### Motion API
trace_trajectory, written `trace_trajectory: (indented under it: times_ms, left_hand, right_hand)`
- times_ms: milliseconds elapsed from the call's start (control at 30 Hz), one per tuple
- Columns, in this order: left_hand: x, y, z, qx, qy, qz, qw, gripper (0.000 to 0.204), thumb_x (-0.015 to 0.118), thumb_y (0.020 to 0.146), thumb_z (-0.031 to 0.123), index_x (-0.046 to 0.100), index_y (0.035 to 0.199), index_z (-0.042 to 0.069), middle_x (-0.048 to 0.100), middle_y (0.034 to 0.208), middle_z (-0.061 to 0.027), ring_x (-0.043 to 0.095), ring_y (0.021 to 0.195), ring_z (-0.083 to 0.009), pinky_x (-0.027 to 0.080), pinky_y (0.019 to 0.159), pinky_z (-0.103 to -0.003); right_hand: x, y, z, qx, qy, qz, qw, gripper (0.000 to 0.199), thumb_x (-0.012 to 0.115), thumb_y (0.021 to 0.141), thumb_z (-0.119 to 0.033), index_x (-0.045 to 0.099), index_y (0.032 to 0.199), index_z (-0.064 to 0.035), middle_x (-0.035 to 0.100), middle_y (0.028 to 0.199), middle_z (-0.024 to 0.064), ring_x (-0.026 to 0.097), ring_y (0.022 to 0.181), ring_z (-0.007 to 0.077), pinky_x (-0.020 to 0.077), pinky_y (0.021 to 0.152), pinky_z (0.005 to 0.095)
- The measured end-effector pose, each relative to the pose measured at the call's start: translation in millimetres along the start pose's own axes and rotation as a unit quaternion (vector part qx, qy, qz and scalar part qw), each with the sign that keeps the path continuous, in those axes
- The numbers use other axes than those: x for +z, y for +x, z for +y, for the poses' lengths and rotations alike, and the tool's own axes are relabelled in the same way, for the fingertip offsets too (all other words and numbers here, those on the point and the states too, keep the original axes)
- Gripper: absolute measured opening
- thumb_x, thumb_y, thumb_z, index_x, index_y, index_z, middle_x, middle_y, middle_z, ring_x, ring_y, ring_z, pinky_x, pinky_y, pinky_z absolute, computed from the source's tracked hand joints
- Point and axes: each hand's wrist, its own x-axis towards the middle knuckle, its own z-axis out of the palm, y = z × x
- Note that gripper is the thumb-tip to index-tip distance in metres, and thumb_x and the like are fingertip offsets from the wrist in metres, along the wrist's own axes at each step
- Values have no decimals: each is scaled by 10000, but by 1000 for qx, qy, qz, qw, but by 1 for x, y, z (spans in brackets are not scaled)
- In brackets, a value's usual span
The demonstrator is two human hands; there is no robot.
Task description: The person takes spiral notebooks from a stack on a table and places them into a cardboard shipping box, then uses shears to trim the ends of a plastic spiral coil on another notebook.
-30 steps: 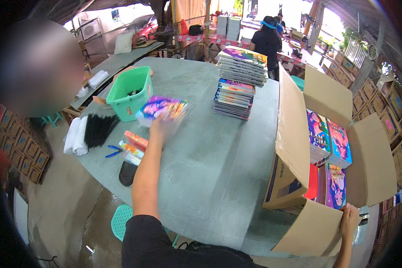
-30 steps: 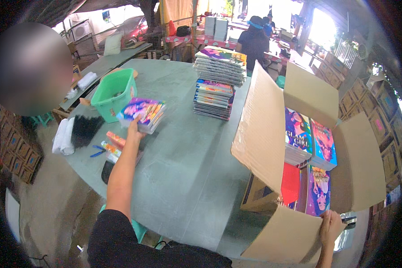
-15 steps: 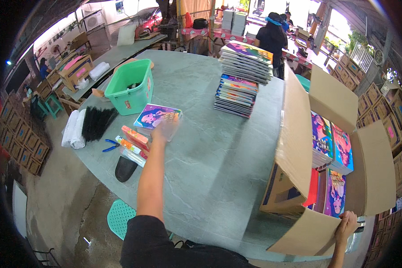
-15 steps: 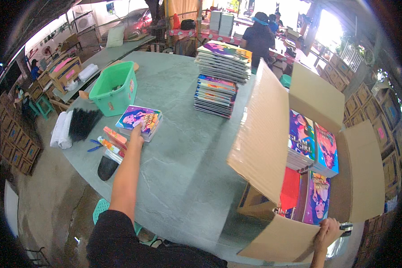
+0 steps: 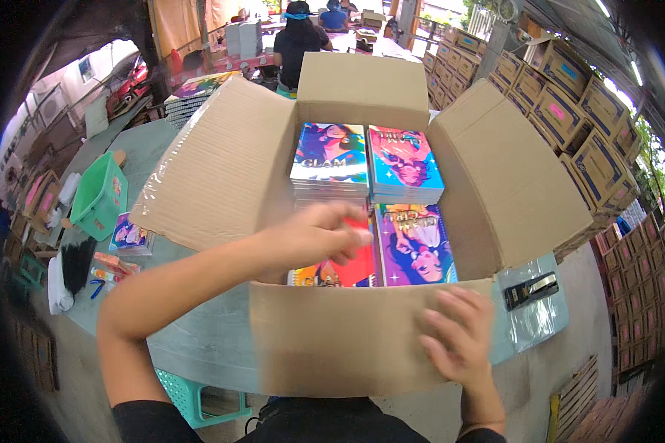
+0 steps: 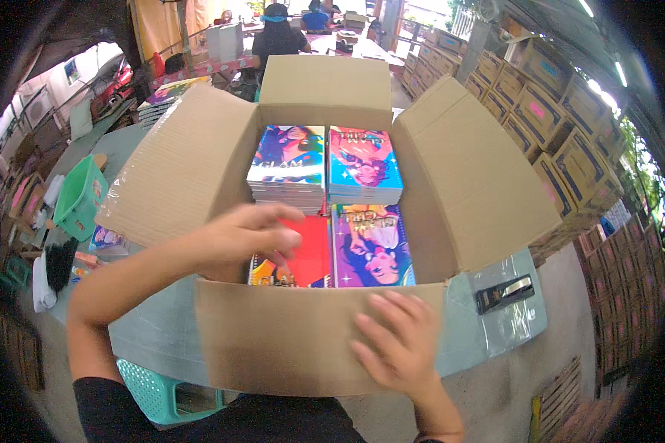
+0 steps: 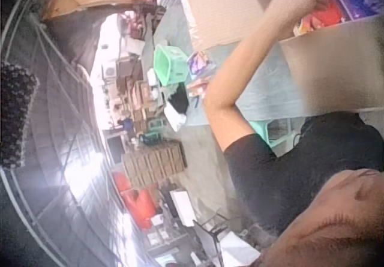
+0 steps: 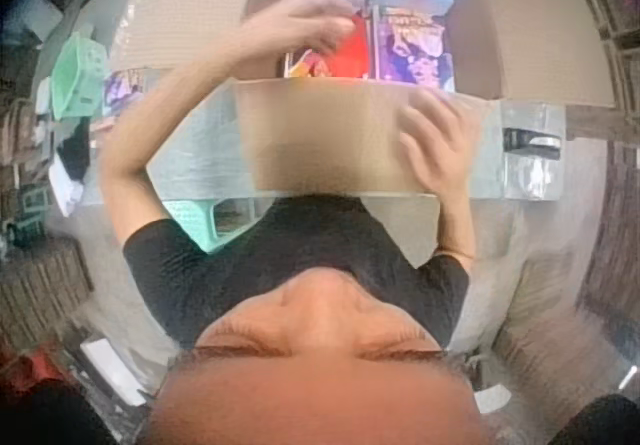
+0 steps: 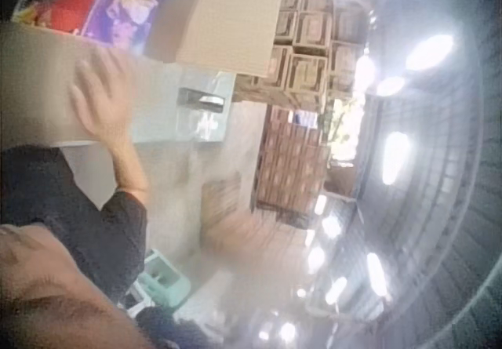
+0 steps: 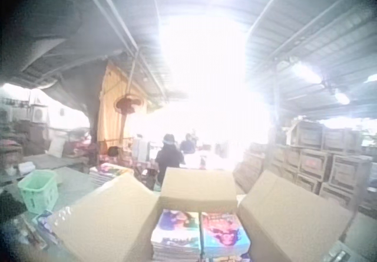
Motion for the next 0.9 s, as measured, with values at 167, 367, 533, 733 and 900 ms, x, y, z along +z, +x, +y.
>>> trace_trajectory:
  times_ms: [167,367,533,733,900]
  left_hand:
    - [48,128,-70,-212,-61,49,974,661,480,874,490,411,1234,-60,563,984,-177,583,833,-225,493,766,-334]
    - [80,175,-99,-257,-6,189,948,711,402,863,561,448,1224,-50,492,1186,-198,544,1000,-240,442,819,-414]
    - [101,179,-97,-258,-139,148,945,604,469,847,508,550,1078,-44,549,1113,-187,577,979,-254,459,801,-422]
    - [93,161,-78,-216,-216,205,930,568,491,820,550,603,982,18,612,922,-143,601,806,-207,469,701,-362]
    - [78,161,-99,-239,-232,190,924,626,469,774,647,592,980,68,620,875,-96,572,786,-188,422,685,-310]
  right_hand:
    - [-27,-128,104,332,171,357,856,445,534,838,-305,482,1189,-37,501,1192,110,448,1118,222,345,934,408]
    - [48,-96,122,449,565,180,668,669,645,775,-434,419,1203,28,490,1162,115,477,1073,189,391,886,315]
    - [45,-103,127,535,596,25,599,666,599,784,-501,443,1184,7,562,1038,84,568,889,161,468,743,288]
    - [56,-95,109,522,651,103,541,675,545,789,-523,435,1198,2,562,1045,99,570,912,180,475,757,314]
    - [56,-89,109,462,675,93,567,634,523,805,-485,430,1207,-4,543,1106,116,565,942,210,465,791,336]
